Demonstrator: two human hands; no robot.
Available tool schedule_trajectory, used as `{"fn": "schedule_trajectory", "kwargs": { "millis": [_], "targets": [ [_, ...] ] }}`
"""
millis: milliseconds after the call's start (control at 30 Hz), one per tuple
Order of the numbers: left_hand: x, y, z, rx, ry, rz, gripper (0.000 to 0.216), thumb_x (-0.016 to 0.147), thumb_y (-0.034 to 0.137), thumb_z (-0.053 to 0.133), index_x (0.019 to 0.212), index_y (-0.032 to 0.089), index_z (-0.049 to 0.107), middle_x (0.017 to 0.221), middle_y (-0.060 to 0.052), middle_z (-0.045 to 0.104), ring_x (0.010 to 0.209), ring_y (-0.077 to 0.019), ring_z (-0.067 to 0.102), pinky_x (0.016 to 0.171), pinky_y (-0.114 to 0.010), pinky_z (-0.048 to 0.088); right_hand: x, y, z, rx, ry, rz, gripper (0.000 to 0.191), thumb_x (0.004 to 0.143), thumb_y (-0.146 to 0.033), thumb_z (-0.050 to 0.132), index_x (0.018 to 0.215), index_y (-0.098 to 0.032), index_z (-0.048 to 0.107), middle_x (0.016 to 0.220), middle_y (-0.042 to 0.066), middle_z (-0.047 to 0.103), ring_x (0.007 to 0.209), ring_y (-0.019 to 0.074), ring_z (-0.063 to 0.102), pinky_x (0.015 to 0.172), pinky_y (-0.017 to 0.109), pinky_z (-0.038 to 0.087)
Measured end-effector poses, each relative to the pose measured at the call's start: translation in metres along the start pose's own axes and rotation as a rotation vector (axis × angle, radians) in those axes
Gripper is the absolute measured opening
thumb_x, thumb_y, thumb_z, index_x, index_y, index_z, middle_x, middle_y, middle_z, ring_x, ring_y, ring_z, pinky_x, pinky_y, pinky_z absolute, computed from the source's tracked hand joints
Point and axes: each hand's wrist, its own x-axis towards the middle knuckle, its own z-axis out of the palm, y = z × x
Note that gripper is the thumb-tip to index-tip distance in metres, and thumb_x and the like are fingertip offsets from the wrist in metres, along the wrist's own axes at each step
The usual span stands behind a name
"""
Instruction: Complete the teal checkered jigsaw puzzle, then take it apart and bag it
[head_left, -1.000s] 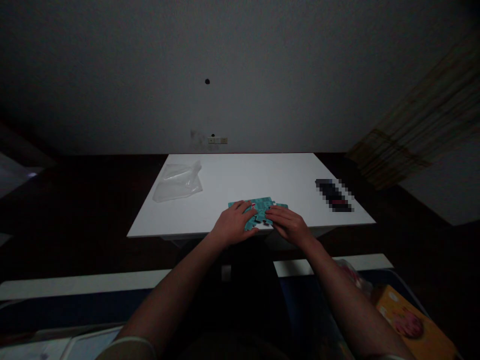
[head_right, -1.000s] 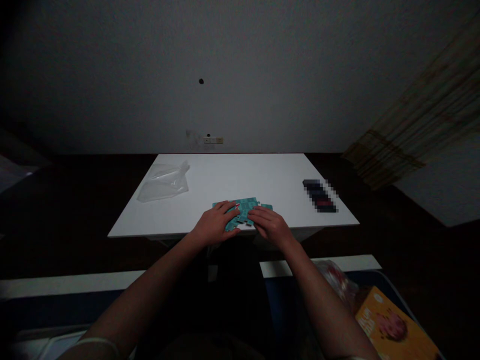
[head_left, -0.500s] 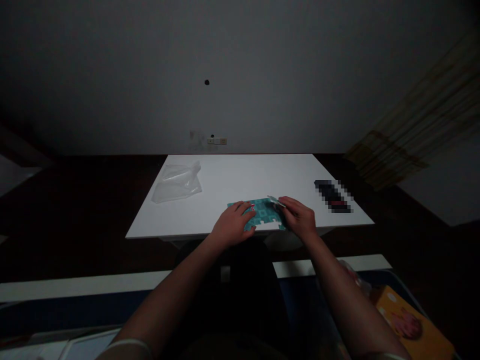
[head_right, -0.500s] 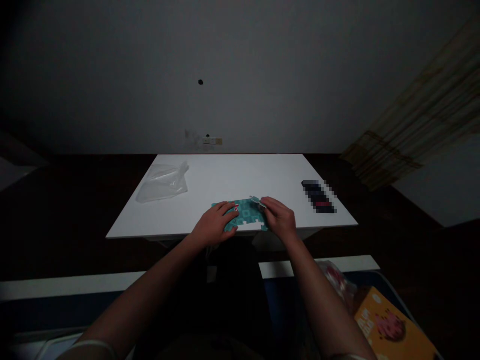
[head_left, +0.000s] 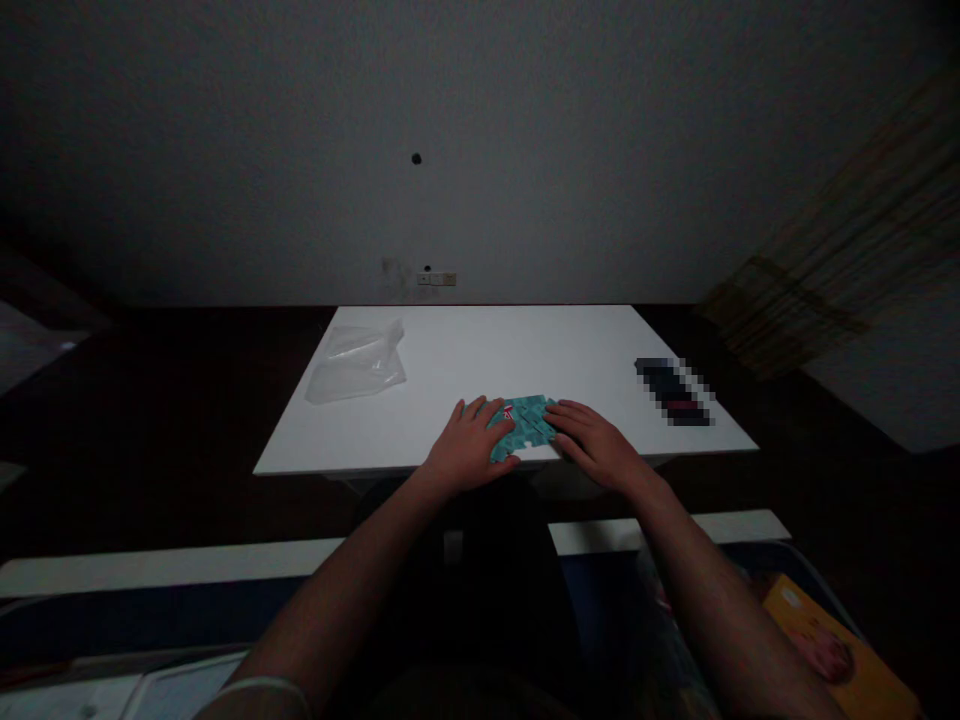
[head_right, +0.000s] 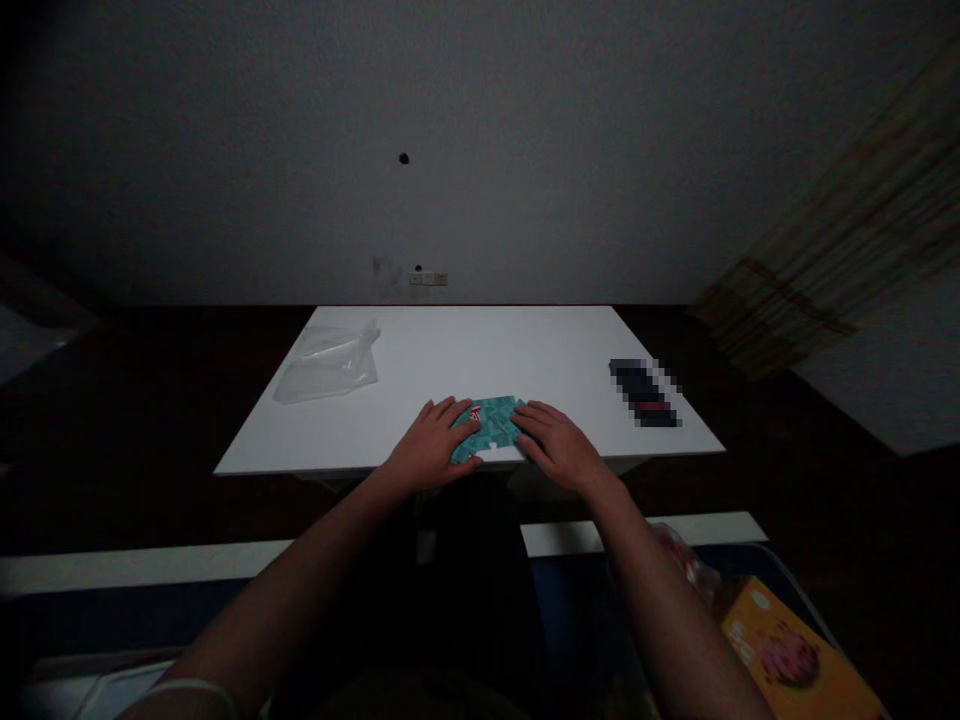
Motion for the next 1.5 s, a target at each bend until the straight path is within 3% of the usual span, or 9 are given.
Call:
{"fn": "schedule_trajectory", "kwargs": {
  "millis": [133, 200, 433, 700, 933, 1200, 1500],
  "targets": [
    [-0.001, 0.000, -0.002, 0.010, 0.002, 0.006, 0.061, 0.103, 0.061, 0.067, 0.154, 0.028, 0.063, 0.176, -0.013, 0.046, 0.160, -0.0430, 0.042, 0.132, -0.069, 0.033, -0.003, -0.001, -0.002, -0.067, -0.064, -0.045, 0.073, 0.100, -0.056, 0.078, 0.162, -0.023, 0.058, 0.164, 0.017, 0.062, 0.155, 0.0439, 0.052, 0.126, 0.071, 0.047],
    [-0.001, 0.000, -0.003, 0.017, -0.002, 0.011, 0.061, 0.103, 0.061, 0.068, 0.154, 0.028, 0.063, 0.175, -0.013, 0.047, 0.160, -0.0431, 0.043, 0.132, -0.068, 0.033, -0.005, -0.001, 0.000, -0.102, -0.054, -0.075, 0.078, 0.097, -0.055, 0.082, 0.163, -0.021, 0.057, 0.162, 0.019, 0.062, 0.154, 0.0459, 0.053, 0.124, 0.072, 0.049],
    [-0.003, 0.000, -0.001, 0.019, -0.009, 0.033, 0.065, 0.102, 0.063, 0.069, 0.156, 0.028, 0.062, 0.175, -0.013, 0.047, 0.159, -0.0435, 0.043, 0.131, -0.067, 0.033, -0.016, 0.007, 0.003, -0.051, 0.046, -0.200, 0.054, 0.104, -0.038, 0.078, 0.156, -0.027, 0.066, 0.151, 0.012, 0.073, 0.143, 0.0370, 0.065, 0.115, 0.061, 0.061],
    [-0.004, -0.001, 0.002, -0.002, -0.001, 0.022, 0.064, 0.101, 0.060, 0.071, 0.157, 0.030, 0.060, 0.175, -0.012, 0.047, 0.160, -0.0434, 0.042, 0.131, -0.069, 0.032, -0.007, 0.002, -0.003, 0.062, 0.133, -0.064, 0.030, 0.110, -0.031, 0.068, 0.137, -0.035, 0.080, 0.132, 0.005, 0.083, 0.123, 0.0289, 0.079, 0.108, 0.053, 0.068],
    [-0.006, -0.001, 0.002, 0.001, 0.012, 0.019, 0.064, 0.101, 0.058, 0.070, 0.158, 0.031, 0.058, 0.176, -0.011, 0.046, 0.160, -0.0423, 0.042, 0.131, -0.070, 0.033, 0.000, 0.002, -0.007, 0.081, 0.116, -0.028, 0.028, 0.111, -0.033, 0.064, 0.135, -0.033, 0.079, 0.131, 0.006, 0.083, 0.120, 0.0276, 0.080, 0.106, 0.050, 0.068],
    [-0.006, -0.001, 0.002, 0.011, 0.001, 0.015, 0.063, 0.102, 0.060, 0.069, 0.155, 0.029, 0.061, 0.175, -0.012, 0.046, 0.160, -0.0431, 0.042, 0.131, -0.070, 0.033, 0.003, 0.008, 0.003, 0.126, 0.336, 0.129, 0.023, 0.110, -0.038, 0.065, 0.121, -0.030, 0.083, 0.119, 0.006, 0.086, 0.108, 0.0282, 0.084, 0.096, 0.046, 0.071],
    [-0.007, 0.000, 0.002, 0.013, 0.005, 0.013, 0.061, 0.102, 0.059, 0.069, 0.155, 0.030, 0.061, 0.176, -0.011, 0.046, 0.160, -0.0432, 0.041, 0.131, -0.070, 0.033, 0.007, 0.006, 0.011, 0.078, 0.442, 0.149, 0.023, 0.110, -0.038, 0.065, 0.121, -0.031, 0.084, 0.119, 0.005, 0.086, 0.109, 0.0292, 0.084, 0.100, 0.047, 0.071]
  ]
}}
